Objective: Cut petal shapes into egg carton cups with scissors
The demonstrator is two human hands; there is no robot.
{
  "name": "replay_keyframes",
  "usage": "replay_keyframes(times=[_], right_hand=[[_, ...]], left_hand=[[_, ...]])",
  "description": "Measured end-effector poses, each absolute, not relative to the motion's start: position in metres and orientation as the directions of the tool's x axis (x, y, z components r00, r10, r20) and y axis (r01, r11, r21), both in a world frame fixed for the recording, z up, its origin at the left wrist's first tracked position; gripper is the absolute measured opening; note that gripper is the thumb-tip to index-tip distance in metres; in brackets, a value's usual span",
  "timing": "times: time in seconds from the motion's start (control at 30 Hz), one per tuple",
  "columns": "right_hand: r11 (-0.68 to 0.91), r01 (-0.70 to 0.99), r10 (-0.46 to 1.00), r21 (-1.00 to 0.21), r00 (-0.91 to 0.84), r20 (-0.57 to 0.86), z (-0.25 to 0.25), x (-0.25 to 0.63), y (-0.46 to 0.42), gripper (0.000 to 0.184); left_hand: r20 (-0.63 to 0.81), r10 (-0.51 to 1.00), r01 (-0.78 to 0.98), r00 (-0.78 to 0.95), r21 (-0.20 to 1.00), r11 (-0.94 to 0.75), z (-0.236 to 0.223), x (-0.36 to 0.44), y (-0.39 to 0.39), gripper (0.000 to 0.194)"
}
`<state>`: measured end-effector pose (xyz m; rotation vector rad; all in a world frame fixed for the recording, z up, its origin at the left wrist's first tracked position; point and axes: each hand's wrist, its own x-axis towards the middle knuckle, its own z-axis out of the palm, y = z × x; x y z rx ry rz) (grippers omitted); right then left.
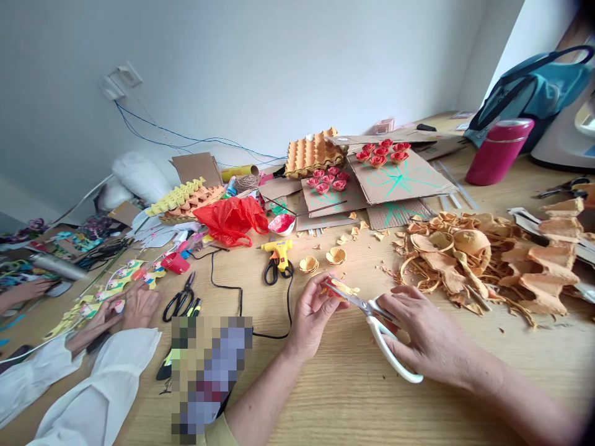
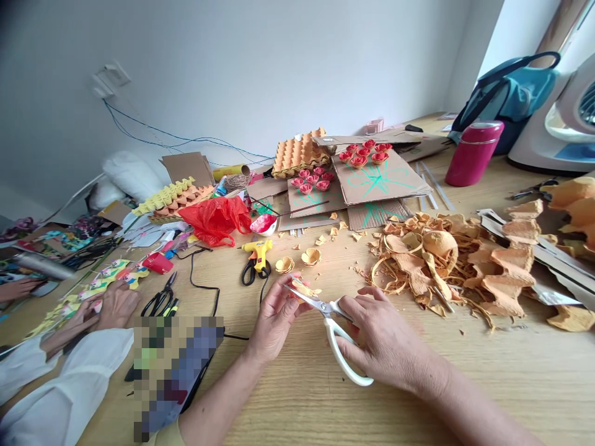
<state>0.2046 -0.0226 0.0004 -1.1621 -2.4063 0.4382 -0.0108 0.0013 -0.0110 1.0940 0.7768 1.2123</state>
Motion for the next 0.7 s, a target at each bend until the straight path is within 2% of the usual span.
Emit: replay_keyframes(times=[0.17, 0.43, 0.7], right_hand=[[0.601, 0.683, 0.799, -0.415, -0.524, 0.293, 0.0, 0.205, -0.021, 0.016], [0.611, 0.676, 0.791, -0.412, -0.543, 0.282, -0.002, 0.204, -0.023, 0.015], [0.637, 0.654, 0.771, -0.407, -0.548, 0.326, 0.002, 0.204, -0.026, 0.019]], left_hand=[[0.127, 0.968, -0.272, 0.215, 0.96, -0.065, -0.016, -0.011, 0.004, 0.038], [0.089, 0.971, -0.253, 0.22, 0.967, -0.031, -0.016, -0.012, 0.003, 0.04], [0.148, 0.969, -0.18, 0.198, 0.977, -0.112, -0.008, -0.017, 0.003, 0.041]])
